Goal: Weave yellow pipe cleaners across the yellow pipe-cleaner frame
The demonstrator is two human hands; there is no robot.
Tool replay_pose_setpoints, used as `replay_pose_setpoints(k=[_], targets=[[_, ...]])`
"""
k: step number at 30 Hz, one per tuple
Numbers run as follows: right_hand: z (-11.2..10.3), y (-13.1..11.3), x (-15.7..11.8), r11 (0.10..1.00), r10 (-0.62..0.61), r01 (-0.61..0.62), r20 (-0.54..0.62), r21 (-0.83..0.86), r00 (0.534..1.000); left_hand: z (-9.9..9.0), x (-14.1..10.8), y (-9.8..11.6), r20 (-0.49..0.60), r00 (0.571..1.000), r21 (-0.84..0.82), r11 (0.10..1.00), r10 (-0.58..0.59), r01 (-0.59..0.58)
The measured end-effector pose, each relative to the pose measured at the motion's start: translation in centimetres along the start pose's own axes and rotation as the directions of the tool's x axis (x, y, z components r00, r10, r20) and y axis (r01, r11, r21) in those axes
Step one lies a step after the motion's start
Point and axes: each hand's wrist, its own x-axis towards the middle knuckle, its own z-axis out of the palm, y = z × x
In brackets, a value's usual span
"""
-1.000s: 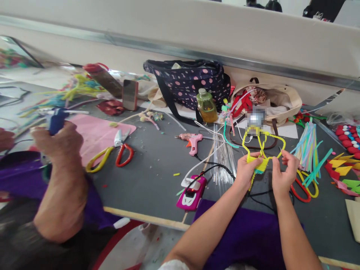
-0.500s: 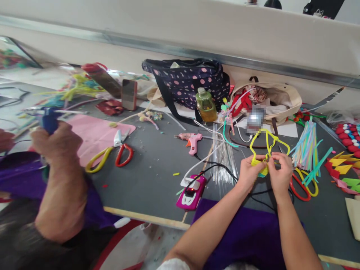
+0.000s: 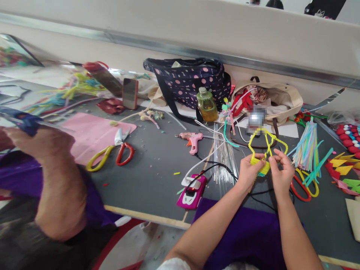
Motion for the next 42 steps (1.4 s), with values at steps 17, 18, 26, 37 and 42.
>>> replay_pose_setpoints(k=[17, 18, 26, 37, 42], targets=[[-0.2, -1.6, -0.4, 0.914, -0.396, 0.386, -0.057, -0.127, 0.917, -0.3, 0.3, -0.2, 0.05, 0.998, -0.08, 0.996, -0.038, 0.042], [-0.2, -1.5, -0.4, 0.901, -0.42, 0.409, -0.051, -0.146, 0.906, -0.3, 0.2, -0.2, 0.053, 0.998, -0.069, 0.997, -0.025, 0.029], [-0.1, -1.3, -0.6, 0.864, -0.42, 0.397, -0.009, -0.308, 0.907, -0.4, 0.2, -0.4, 0.058, 0.995, 0.024, 0.997, 0.076, -0.078], [0.0, -1.6, -0.7, 0.956, -0.289, 0.281, -0.109, -0.081, 0.951, -0.4, -0.1, 0.1, -0.012, 0.993, 0.001, 0.993, 0.116, -0.116], [-0.2, -1.8, -0.7, 0.962, -0.274, 0.272, -0.105, -0.034, 0.956, -0.3, -0.1, 0.0, -0.008, 0.997, -0.029, 0.997, 0.072, -0.072]])
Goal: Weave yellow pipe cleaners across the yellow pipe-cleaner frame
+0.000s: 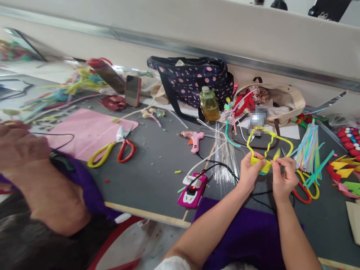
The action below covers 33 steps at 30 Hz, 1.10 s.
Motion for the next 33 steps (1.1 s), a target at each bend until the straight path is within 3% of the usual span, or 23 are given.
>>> replay_pose_setpoints(k=[4, 7, 11, 20, 25, 28, 30, 31, 33], targets=[[-0.1, -0.2, 0.1, 0.996, -0.089, 0.09, 0.019, -0.012, 0.996, 0.0, 0.0, 0.0, 0.027, 1.0, -0.005, 1.0, 0.004, -0.004], [-0.2, -0.2, 0.4, 0.987, -0.142, 0.145, 0.045, -0.071, 0.989, 0.0, -0.1, -0.1, 0.122, 0.993, 0.029, 1.0, -0.005, 0.002], [-0.1, -0.2, 0.6, 0.978, -0.119, 0.127, 0.058, -0.165, 0.991, 0.0, -0.2, -0.4, 0.213, 0.977, 0.115, 0.993, -0.029, 0.004], [0.0, -0.2, 0.6, 0.995, -0.05, 0.061, 0.128, -0.084, 0.99, 0.1, -0.2, -0.5, 0.207, 0.978, 0.055, 0.998, 0.005, -0.017], [-0.1, -0.6, 0.5, 0.998, -0.024, 0.033, 0.145, -0.058, 0.989, 0.2, -0.3, -0.2, 0.187, 0.978, -0.049, 0.993, -0.095, 0.106], [-0.2, -0.5, 0.4, 0.998, 0.059, -0.06, -0.033, -0.013, 0.998, 0.1, -0.1, 0.2, 0.145, 0.977, -0.13, 0.976, -0.157, 0.176], [-0.2, 0.0, 0.5, 0.978, 0.2, -0.186, -0.166, 0.099, 0.966, 0.1, 0.1, 0.5, 0.103, 0.981, -0.154, 0.972, -0.163, 0.178], [-0.1, 0.4, 0.5, 0.95, 0.288, -0.258, -0.178, 0.175, 0.941, 0.0, 0.2, 0.6, 0.08, 0.984, -0.161, 0.973, -0.156, 0.168], [0.1, 1.1, 0.6, 0.864, 0.443, -0.406, -0.065, 0.299, 0.894, -0.1, 0.4, 0.7, 0.042, 0.991, -0.173, 0.976, -0.13, 0.136]])
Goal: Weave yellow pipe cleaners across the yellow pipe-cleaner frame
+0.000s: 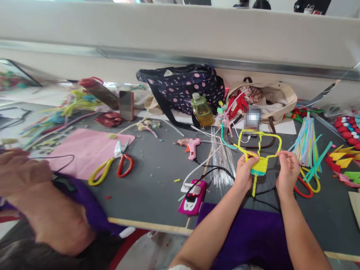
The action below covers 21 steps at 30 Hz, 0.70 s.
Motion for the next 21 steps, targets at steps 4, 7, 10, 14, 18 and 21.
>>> replay_pose_setpoints(k=[4, 7, 10, 14, 18, 21], targets=[[0.3, 1.0, 0.3, 0.971, 0.21, -0.216, 0.066, 0.104, 0.976, -0.2, 0.2, 0.1, -0.06, 0.997, -0.009, 0.999, 0.045, -0.046], [0.6, 1.0, 0.0, 0.943, 0.289, -0.306, 0.131, 0.131, 0.948, -0.2, 0.2, 0.1, -0.086, 0.994, 0.003, 0.998, 0.062, -0.062], [0.9, 0.7, -0.5, 0.89, 0.368, -0.434, 0.339, 0.141, 0.866, -0.2, 0.1, 0.1, -0.075, 0.995, 0.02, 0.997, 0.071, -0.07], [1.1, 0.6, -1.0, 0.854, 0.396, -0.487, 0.38, 0.182, 0.836, -0.2, 0.0, 0.0, -0.07, 0.995, 0.028, 0.997, 0.072, -0.07], [1.2, 0.6, -1.1, 0.869, 0.385, -0.456, 0.315, 0.193, 0.867, 0.0, -0.1, 0.0, -0.047, 0.997, 0.014, 0.998, 0.062, -0.062], [1.3, 0.5, -1.2, 0.879, 0.374, -0.44, 0.307, 0.185, 0.875, 0.1, -0.1, 0.0, -0.051, 0.996, 0.008, 0.997, 0.078, -0.077]])
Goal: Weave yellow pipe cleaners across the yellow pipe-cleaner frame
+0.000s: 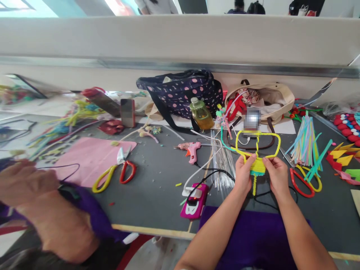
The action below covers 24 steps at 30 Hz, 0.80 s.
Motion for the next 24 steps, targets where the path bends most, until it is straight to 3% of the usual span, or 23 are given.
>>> replay_pose_setpoints(k=[12, 24], targets=[[0.39, -0.43, -0.33, 0.997, 0.006, -0.002, -0.058, 0.08, 0.998, -0.32, 0.06, -0.35, 0.005, 1.0, 0.018, 1.0, 0.013, -0.013], [-0.42, -0.69, 0.19, 0.998, 0.02, -0.023, 0.055, 0.058, 0.998, -0.69, 0.62, -0.47, 0.005, 0.994, 0.07, 0.991, 0.11, -0.11]])
